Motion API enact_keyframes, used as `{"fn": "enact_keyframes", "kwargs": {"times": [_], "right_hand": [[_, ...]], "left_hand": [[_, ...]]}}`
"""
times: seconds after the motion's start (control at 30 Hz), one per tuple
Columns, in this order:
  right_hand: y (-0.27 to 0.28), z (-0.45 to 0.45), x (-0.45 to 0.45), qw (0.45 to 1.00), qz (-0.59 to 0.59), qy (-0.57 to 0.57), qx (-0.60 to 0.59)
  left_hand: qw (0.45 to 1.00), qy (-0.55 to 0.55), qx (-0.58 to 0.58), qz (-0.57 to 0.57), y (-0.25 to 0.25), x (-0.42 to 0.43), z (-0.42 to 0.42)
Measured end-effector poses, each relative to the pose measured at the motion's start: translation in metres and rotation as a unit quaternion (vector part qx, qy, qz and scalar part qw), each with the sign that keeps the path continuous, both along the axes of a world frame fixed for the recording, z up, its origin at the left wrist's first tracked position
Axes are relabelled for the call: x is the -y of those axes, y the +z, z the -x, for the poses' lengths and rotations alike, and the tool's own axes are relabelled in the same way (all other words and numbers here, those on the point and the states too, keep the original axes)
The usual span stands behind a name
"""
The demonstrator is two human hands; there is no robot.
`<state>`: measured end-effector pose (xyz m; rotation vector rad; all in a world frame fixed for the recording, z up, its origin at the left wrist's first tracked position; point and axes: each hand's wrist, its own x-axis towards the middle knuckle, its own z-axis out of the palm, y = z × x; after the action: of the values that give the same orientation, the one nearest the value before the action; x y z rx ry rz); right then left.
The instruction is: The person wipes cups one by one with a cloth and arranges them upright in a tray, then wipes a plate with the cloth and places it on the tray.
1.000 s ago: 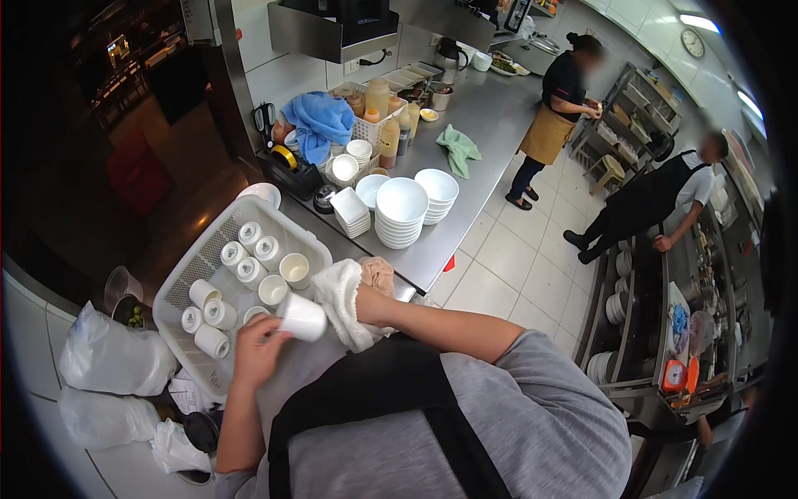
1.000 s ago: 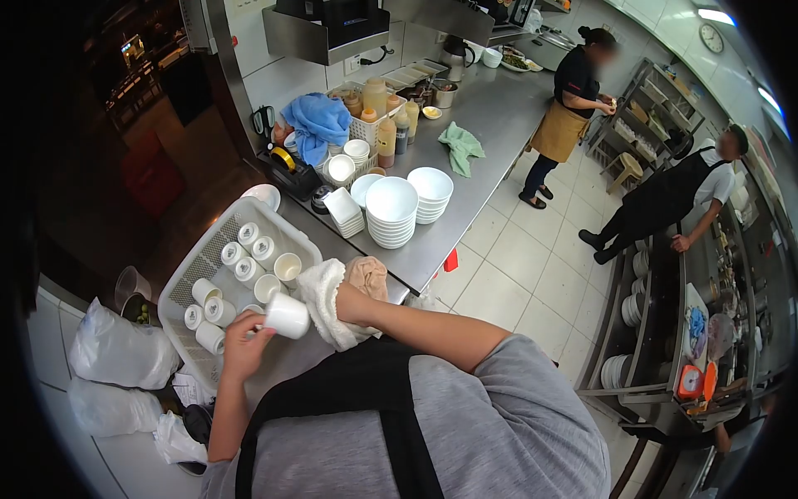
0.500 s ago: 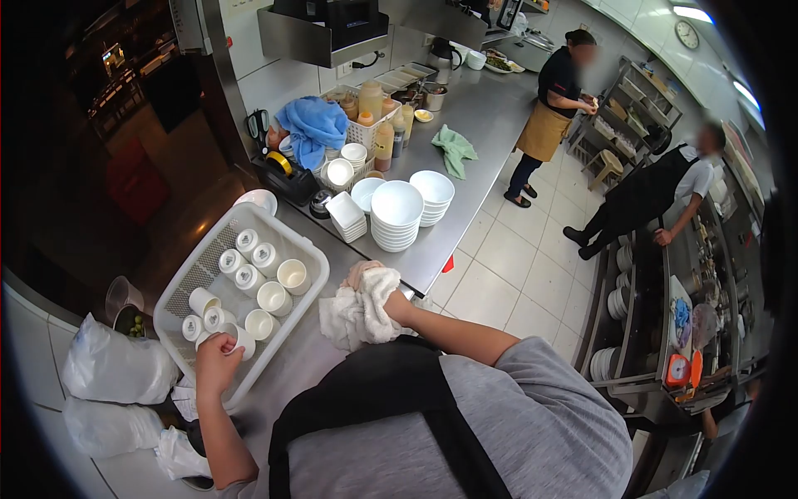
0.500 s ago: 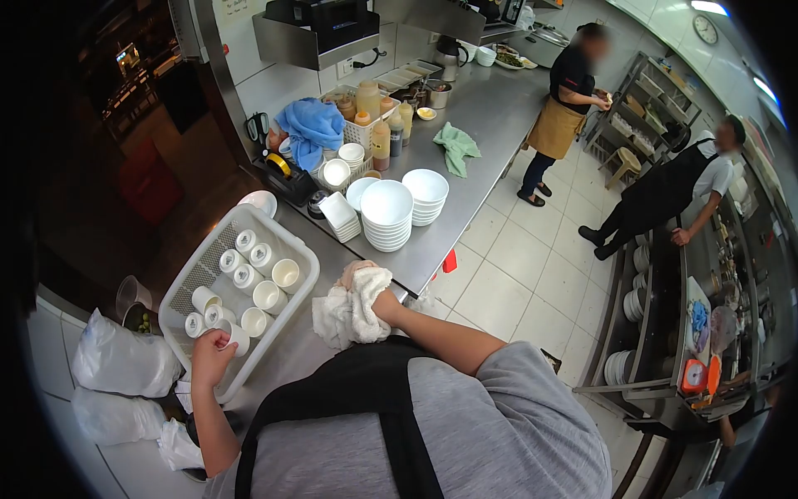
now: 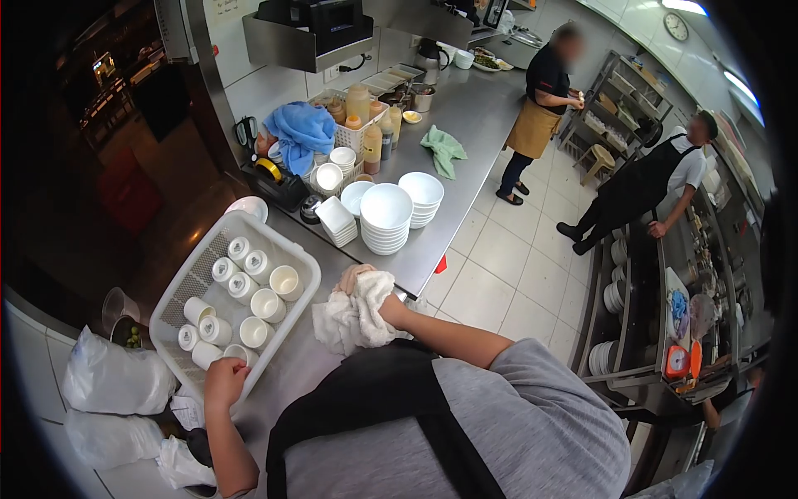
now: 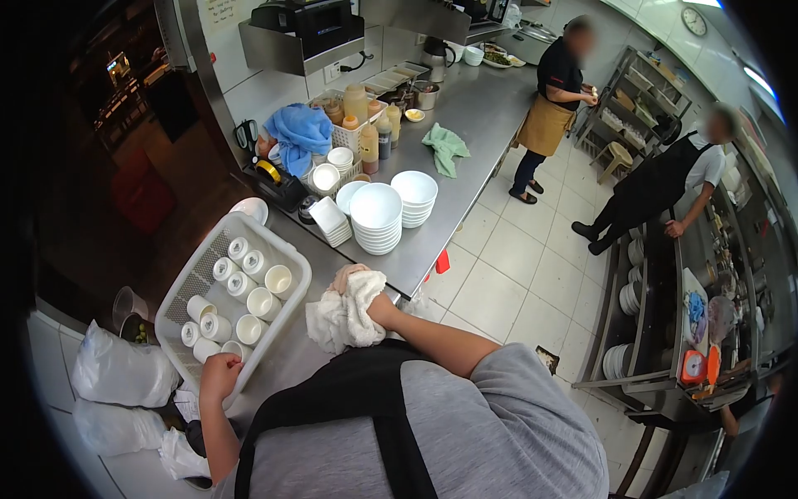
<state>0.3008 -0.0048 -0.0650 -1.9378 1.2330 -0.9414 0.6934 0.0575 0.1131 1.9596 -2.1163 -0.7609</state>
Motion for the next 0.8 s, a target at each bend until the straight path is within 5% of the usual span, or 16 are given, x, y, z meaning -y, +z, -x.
{"fn": "enact_keyframes", "kwargs": {"times": [0.07,0.13,0.33,0.4,0.47,0.53,0.67,0.8], "right_hand": [[-0.071,0.001,0.026,0.997,-0.002,0.035,0.070],[-0.083,0.008,0.030,0.993,-0.003,0.047,0.106],[0.001,0.002,-0.003,1.000,0.005,0.000,0.001],[0.010,-0.001,-0.014,0.999,-0.024,-0.011,0.021],[0.015,-0.002,-0.012,0.998,-0.050,-0.015,0.039],[0.009,-0.003,-0.006,0.997,0.069,-0.042,0.021],[0.006,0.006,-0.003,0.996,-0.069,0.018,0.046],[0.007,0.002,-0.009,0.991,-0.067,-0.033,0.109]], "left_hand": [[0.999,-0.030,-0.031,-0.006,-0.015,0.005,-0.008],[0.996,-0.062,-0.058,-0.015,-0.018,0.007,-0.008],[0.997,-0.012,-0.067,0.045,-0.009,0.029,-0.032],[0.979,-0.042,0.097,0.174,-0.007,0.040,-0.042],[0.983,-0.037,0.158,0.090,-0.025,0.044,-0.054],[0.978,-0.015,0.204,0.050,-0.006,0.046,-0.031],[0.981,0.014,0.185,0.052,-0.021,0.054,-0.034],[0.954,0.089,0.261,0.117,-0.045,0.046,-0.035]]}}
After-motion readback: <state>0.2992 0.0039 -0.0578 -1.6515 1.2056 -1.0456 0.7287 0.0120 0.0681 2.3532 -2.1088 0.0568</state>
